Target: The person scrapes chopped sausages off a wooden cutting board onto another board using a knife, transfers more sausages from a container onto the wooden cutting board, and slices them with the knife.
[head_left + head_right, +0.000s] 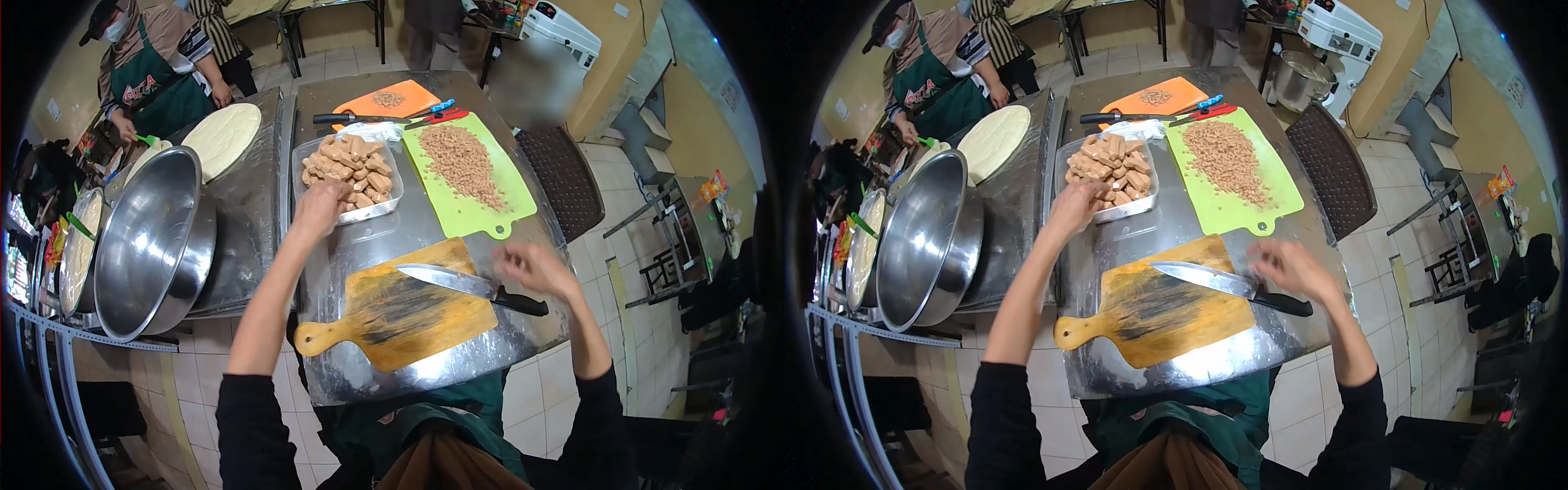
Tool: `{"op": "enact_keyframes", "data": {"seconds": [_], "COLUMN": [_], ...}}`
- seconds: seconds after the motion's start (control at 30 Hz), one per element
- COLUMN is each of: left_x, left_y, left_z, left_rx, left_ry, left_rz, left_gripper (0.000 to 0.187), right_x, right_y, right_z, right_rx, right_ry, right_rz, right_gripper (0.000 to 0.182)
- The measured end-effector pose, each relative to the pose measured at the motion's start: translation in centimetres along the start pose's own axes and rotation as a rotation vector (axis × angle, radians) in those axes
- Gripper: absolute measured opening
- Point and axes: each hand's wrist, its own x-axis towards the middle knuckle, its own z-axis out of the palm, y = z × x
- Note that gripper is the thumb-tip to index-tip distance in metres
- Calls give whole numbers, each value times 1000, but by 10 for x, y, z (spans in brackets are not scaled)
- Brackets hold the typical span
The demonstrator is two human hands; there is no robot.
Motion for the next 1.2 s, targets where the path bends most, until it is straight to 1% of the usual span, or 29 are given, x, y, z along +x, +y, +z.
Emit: {"op": "enact_keyframes", "data": {"seconds": [0.07, 0.1, 0.13, 0.2, 0.23, 0.27, 0.3, 0.33, 0.4, 0.43, 0.47, 0.53, 0.63, 0.7, 0.73, 0.77, 0.8, 0.87, 0.97, 1.07, 1.17, 1.2], "left_x": [14, 19, 24, 25, 25, 25, 23, 19, 14, 11, 4, -26, -81, -119, -137, -151, -163, -178, -185, -173, -159, -151], "left_y": [-7, -9, -9, -10, -9, -9, -13, -5, 4, 5, 7, 35, 62, 78, 79, 88, 94, 110, 118, 139, 137, 141], "left_z": [6, 6, 9, 16, 17, 17, 18, 13, -1, -7, -10, -33, -36, -23, -7, -2, 11, 31, 56, 34, 38, 36], "left_rx": [-29, 32, 69, 172, 181, 189, 134, 120, 98, 92, -93, -463, -678, -839, -819, -822, -920, -1080, -902, -525, -344, -293], "left_ry": [-75, -84, -92, -38, -10, 21, 76, 93, 148, 183, 190, 208, 57, -116, -117, -161, -160, -87, -110, -94, 160, 177], "left_rz": [-24, 19, 25, 60, 84, 107, 150, 131, 86, 72, 57, 19, -79, -225, -244, -286, -359, -368, -413, -399, -124, -34], "left_gripper": [36, 39, 37, 24, 23, 22, 22, 24, 26, 32, 33, 35, 34, 36, 34, 33, 31, 30, 32, 35, 36, 36], "right_x": [-48, -63, -71, -88, -89, -88, -85, -82, -74, -72, -72, -71, -74, -79, -82, -86, -90, -96, -102, -99, -85, -78], "right_y": [16, 21, 24, 25, 25, 28, 34, 38, 42, 42, 41, 36, 22, 11, 7, 11, 7, -5, -14, -15, -9, -6], "right_z": [12, 16, 21, 37, 40, 44, 50, 54, 57, 59, 63, 67, 74, 83, 87, 97, 98, 97, 102, 104, 95, 91], "right_rx": [11, 20, -26, -113, -145, -164, -182, -203, -205, -205, -136, -2, 44, 43, 40, -13, -21, -36, -162, -188, -192, -197], "right_ry": [-14, -23, 34, 135, 122, 132, 144, 160, 130, 110, 119, 135, 63, 113, 137, 225, 231, 243, 306, 364, 434, 465], "right_rz": [23, 39, 34, 39, 79, 68, 55, 35, 36, 33, 15, -25, 61, 81, 92, 60, 89, 143, 139, 111, 131, 131], "right_gripper": [31, 33, 36, 41, 43, 42, 41, 41, 37, 36, 35, 33, 33, 33, 33, 29, 30, 31, 34, 34, 34, 34]}}
